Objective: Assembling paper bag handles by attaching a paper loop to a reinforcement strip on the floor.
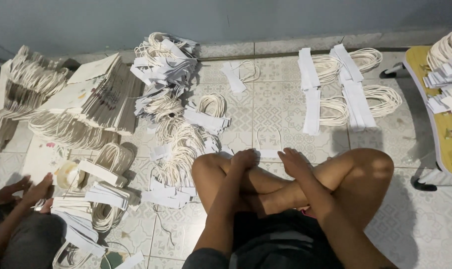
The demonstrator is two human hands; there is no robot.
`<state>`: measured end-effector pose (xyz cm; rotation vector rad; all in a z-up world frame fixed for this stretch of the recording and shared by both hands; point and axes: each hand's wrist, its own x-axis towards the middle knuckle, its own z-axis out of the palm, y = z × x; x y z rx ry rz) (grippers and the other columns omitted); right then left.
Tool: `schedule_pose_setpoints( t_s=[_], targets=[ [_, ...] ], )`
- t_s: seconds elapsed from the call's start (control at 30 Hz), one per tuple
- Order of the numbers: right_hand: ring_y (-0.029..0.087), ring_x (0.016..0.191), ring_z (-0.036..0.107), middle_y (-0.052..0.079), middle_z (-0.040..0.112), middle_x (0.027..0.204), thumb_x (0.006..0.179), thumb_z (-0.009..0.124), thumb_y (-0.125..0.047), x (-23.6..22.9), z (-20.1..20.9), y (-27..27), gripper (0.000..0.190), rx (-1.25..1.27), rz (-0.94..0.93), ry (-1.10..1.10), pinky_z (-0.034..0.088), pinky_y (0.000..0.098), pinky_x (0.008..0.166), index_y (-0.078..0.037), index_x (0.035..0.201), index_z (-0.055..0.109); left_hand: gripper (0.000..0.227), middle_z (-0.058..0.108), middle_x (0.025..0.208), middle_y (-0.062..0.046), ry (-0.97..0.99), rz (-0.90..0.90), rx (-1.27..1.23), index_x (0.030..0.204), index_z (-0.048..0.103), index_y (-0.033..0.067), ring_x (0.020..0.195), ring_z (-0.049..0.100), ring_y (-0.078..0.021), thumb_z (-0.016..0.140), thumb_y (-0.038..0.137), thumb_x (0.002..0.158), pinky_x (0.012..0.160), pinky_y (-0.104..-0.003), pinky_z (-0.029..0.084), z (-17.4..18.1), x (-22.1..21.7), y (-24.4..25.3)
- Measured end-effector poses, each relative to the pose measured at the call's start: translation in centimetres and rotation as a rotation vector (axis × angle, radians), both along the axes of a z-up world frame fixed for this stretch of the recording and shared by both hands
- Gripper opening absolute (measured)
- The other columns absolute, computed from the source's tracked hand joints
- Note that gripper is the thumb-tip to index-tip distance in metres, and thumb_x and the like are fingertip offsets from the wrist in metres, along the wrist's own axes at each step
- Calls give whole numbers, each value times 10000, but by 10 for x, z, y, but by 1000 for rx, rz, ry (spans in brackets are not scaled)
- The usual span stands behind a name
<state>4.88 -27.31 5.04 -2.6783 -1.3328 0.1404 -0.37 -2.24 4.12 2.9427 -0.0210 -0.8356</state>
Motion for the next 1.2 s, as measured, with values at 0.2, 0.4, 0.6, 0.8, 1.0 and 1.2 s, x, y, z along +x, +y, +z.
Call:
schedule_pose_setpoints(
  t_s=[0.2,0.4,0.6,0.8,1.0,1.2],
  targets=[
    [396,1178,576,223,543,1376,978,567,-210,16,-15,6,465,-114,-51,13,486,498,862,-93,1428,547,434,641,1379,-54,-15,-11,-95,1319,658,128,1252,656,-293,580,415,1002,1045,-520,545,24,0,0],
    [392,1245,563,209,519,1410,1006,548,-288,19,17,15,505,-174,-107,68,494,499,916,-98,1472,495,379,571,1463,-87,-101,-44,-107,1299,670,107,1323,601,-333,562,344,1024,1014,-524,565,40,1,1],
    [424,1315,521,228,511,1417,993,575,-335,21,28,23,546,-141,-136,79,480,537,972,-82,1472,503,337,538,1435,-143,-144,-72,-127,1301,657,65,1353,564,-379,542,253,1045,962,-521,581,57,4,1],
    [427,1383,475,241,482,1471,1033,507,-302,25,42,30,533,-105,-210,186,436,560,1046,-71,1512,467,345,546,1394,-131,-223,-122,-72,1296,635,63,1370,535,-365,638,225,992,935,-483,581,36,11,3],
    [426,1396,449,250,483,1469,1022,533,-337,25,39,40,563,-124,-222,139,403,576,1048,-43,1499,481,343,512,1412,-168,-324,-30,-154,1273,631,23,1295,571,-429,648,223,994,943,-529,575,28,8,5],
    [398,1509,328,235,361,1620,1073,467,-222,11,44,65,532,-85,-213,198,314,609,1154,7,1550,415,394,517,1469,-145,-248,-15,-132,1365,619,54,1395,516,-359,635,169,988,1019,-506,522,4,14,9]
  ],
)
